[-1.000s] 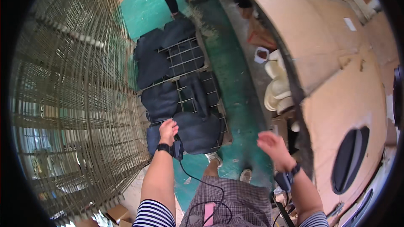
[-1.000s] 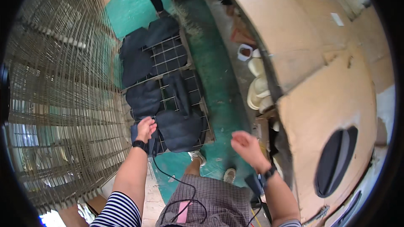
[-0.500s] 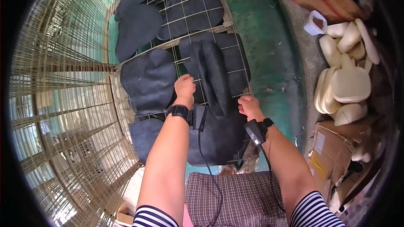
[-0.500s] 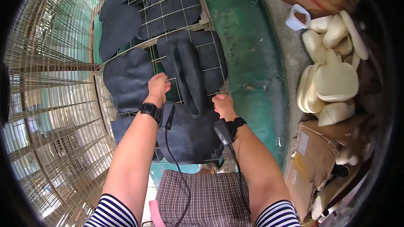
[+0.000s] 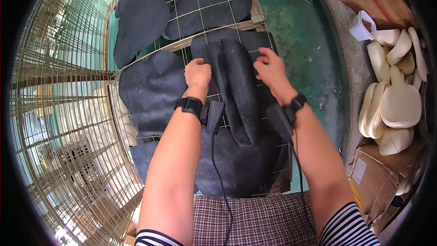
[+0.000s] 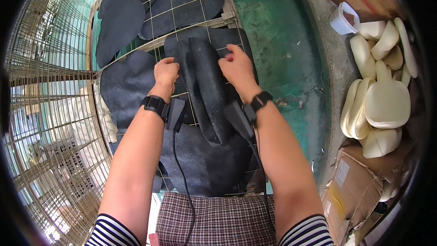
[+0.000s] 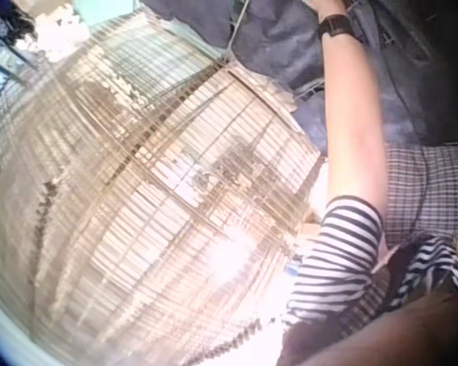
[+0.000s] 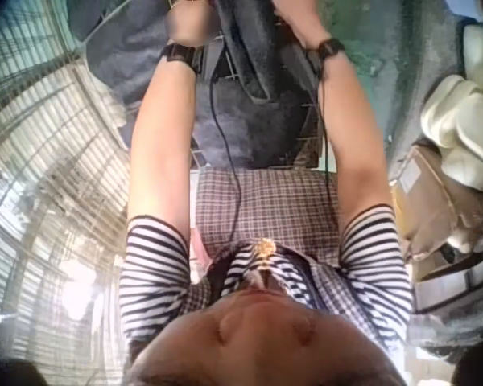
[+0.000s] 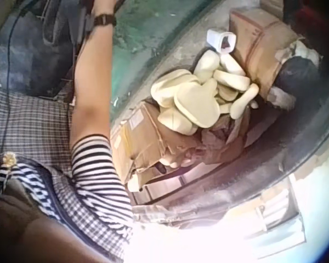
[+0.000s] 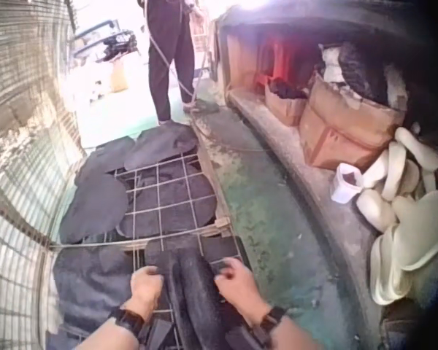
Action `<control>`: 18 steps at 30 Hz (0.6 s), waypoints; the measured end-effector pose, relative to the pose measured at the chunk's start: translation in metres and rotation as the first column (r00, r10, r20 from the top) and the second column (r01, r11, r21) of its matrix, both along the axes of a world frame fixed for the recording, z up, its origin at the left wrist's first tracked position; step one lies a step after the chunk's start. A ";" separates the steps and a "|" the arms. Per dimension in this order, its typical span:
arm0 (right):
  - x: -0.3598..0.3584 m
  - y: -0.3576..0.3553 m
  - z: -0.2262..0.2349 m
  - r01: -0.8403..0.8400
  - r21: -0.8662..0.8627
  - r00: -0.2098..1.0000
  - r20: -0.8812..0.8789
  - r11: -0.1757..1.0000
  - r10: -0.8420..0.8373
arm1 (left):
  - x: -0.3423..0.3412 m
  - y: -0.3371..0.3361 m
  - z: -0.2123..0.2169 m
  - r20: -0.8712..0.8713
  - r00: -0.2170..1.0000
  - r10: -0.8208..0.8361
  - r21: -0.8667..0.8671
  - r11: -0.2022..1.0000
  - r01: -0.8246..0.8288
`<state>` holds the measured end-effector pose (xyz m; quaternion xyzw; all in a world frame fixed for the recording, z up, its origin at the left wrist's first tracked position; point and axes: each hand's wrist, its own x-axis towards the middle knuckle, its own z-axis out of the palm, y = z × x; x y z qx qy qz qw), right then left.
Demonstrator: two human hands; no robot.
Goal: The person sprays black foam-like parts with a handheld spray gun and places them on a wire rack. The person then walks to another area and picks up a black plastic frame.
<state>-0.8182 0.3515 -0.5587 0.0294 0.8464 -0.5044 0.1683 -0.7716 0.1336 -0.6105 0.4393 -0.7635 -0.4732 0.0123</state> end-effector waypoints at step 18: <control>-0.055 -0.013 0.026 -0.393 -0.155 0.799 0.430 0.906 0.420 | 0.036 -0.031 0.084 -0.095 0.987 0.127 0.432 0.899 -0.074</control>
